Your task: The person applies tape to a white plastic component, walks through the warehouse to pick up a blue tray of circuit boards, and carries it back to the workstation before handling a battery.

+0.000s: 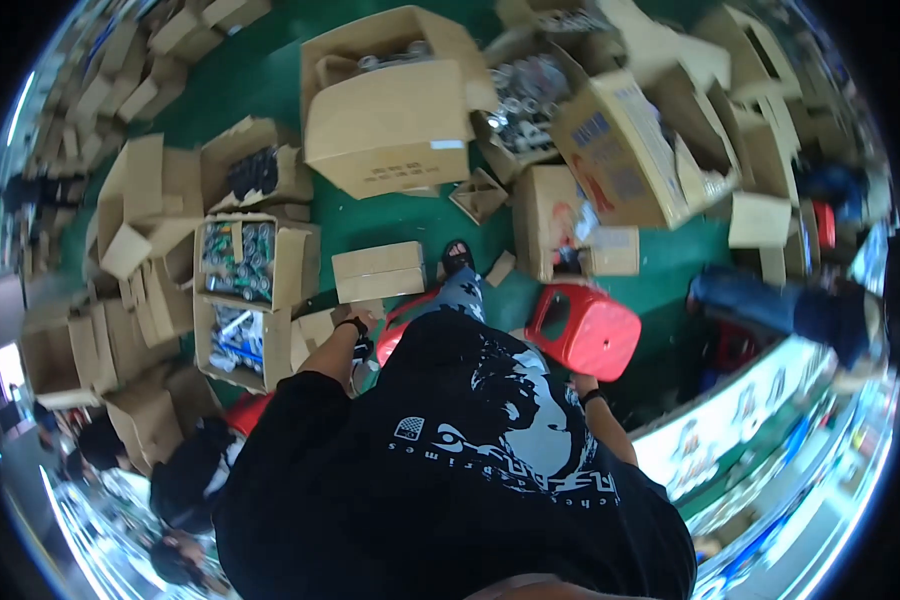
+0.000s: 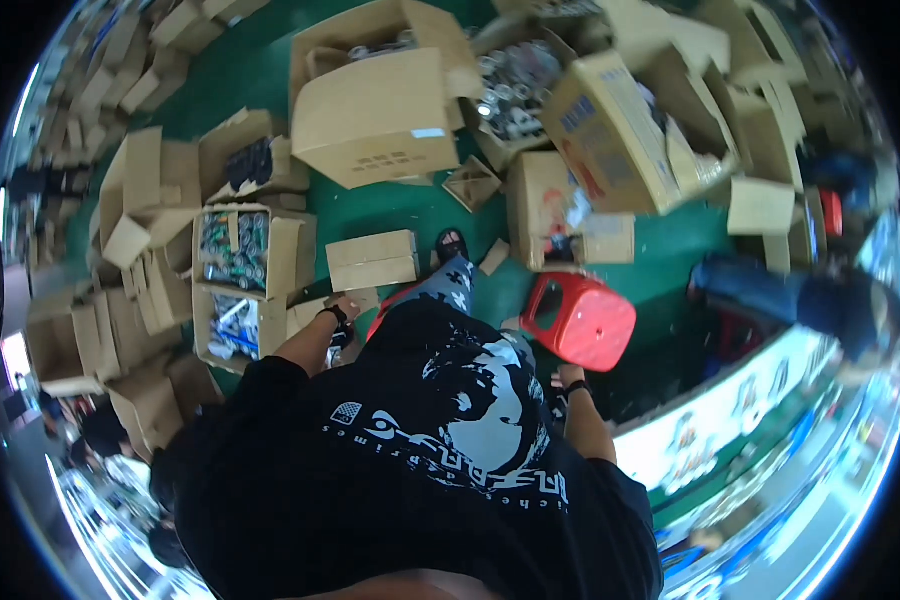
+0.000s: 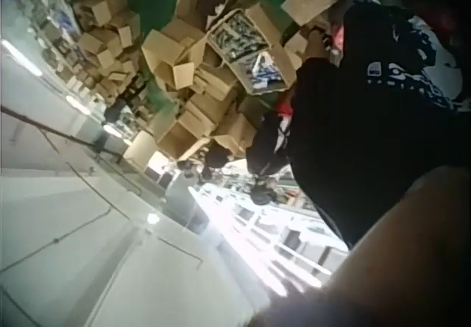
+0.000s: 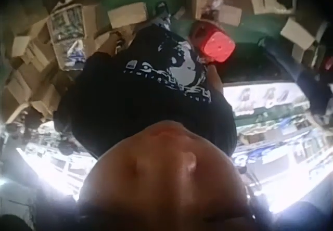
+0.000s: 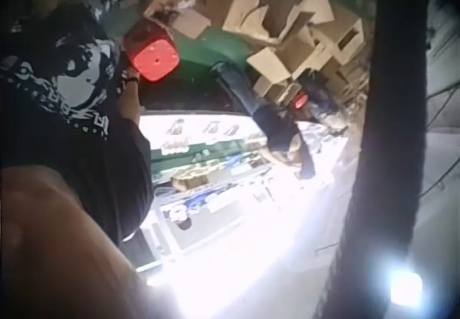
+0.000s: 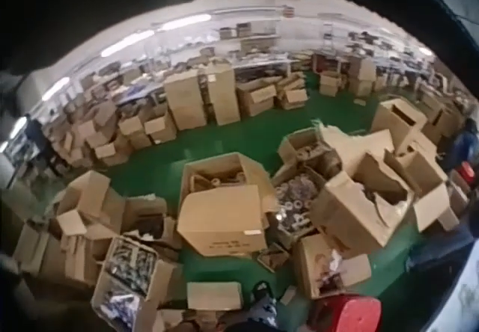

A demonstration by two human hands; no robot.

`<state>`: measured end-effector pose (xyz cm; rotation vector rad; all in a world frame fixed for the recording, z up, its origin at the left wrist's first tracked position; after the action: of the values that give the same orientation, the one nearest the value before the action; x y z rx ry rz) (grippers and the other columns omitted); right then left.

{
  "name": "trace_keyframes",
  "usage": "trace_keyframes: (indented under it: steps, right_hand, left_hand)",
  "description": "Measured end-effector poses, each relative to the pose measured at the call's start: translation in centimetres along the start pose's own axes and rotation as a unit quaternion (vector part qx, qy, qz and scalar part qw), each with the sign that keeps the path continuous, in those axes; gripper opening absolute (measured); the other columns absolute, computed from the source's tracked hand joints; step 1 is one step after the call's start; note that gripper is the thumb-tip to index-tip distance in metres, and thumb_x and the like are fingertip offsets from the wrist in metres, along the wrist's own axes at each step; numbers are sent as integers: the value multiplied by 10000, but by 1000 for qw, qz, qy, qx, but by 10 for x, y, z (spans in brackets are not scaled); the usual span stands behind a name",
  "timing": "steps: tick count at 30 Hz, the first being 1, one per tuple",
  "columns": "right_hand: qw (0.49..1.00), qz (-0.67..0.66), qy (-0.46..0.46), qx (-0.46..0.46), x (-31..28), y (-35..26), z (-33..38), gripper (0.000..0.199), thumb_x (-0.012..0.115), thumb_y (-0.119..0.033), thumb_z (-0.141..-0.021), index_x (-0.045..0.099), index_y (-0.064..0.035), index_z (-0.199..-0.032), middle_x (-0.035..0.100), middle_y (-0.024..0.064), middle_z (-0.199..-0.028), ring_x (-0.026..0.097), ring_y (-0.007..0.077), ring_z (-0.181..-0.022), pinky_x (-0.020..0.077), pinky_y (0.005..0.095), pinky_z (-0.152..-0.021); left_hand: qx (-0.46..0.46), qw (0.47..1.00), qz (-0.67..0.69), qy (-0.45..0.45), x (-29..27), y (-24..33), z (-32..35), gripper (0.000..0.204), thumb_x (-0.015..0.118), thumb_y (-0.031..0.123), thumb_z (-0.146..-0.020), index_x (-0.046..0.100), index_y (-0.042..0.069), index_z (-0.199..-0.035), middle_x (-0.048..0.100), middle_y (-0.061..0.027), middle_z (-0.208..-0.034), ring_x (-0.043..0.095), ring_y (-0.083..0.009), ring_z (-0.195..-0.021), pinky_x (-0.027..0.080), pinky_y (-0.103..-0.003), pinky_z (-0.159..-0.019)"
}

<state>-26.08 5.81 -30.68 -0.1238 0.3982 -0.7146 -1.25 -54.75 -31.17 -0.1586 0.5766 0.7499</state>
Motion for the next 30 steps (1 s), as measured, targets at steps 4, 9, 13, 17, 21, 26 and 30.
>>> trace_keyframes:
  steps: [4,9,13,17,21,26,30]
  right_hand:
    - [991,53,-20,-118,-1,-208,-49,191,508,-225,-834,563,-42,-821,588,52,-624,574,174,-495,448,323,-417]
    - [851,235,88,-462,75,-492,-39,218,508,-177,-855,579,2,-957,630,94,-726,598,142,-589,473,282,-518]
    - [827,265,-51,-493,196,-607,74,198,542,-140,-837,574,5,-969,635,100,-798,613,186,-691,489,307,-629]
    - [619,396,63,-676,274,-697,163,241,587,-134,-804,564,-16,-1012,610,128,-955,575,271,-889,459,341,-807]
    - [553,426,62,-713,332,-747,204,407,624,-163,-767,495,-45,-1134,484,147,-1189,415,334,-1135,346,406,-968]
    - [559,460,108,-681,373,-800,167,548,621,-219,-766,414,-51,-1245,354,142,-1334,294,339,-1251,262,487,-1018]
    - [585,515,106,-617,396,-821,123,596,603,-292,-784,388,-72,-1293,318,149,-1362,266,341,-1276,213,514,-1040]
  left_hand:
    - [30,969,199,140,-97,5,27,344,441,290,-822,618,63,-1011,645,-163,-916,613,-327,-881,470,-403,-794]
    - [26,818,511,261,-167,4,47,330,464,294,-832,603,60,-1019,616,-189,-1007,576,-350,-974,460,-429,-829]
    - [-73,809,534,237,-127,-17,75,313,477,301,-840,605,79,-1019,611,-189,-1016,563,-369,-978,461,-439,-823]
    - [-231,834,478,150,25,-44,85,376,385,337,-870,614,59,-977,597,-233,-1003,563,-404,-962,457,-482,-820]
    - [-262,890,372,-20,103,-55,105,386,419,322,-846,611,21,-993,588,-235,-1050,559,-391,-999,447,-464,-858]
    - [-307,832,454,85,-44,-137,37,356,432,277,-838,608,28,-1021,600,-204,-1060,565,-364,-1004,442,-447,-877]
    - [-144,821,434,343,-332,-161,46,252,474,220,-865,592,90,-1046,624,-164,-981,593,-328,-921,467,-402,-804]
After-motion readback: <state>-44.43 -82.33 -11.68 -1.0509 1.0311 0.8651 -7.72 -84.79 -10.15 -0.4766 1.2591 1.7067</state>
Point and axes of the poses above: each hand's wrist, its own z-axis away from the middle knuckle, its own x-axis out of the palm, y = z × x, the point moved 9 cm from there along -z, towards the middle knuckle
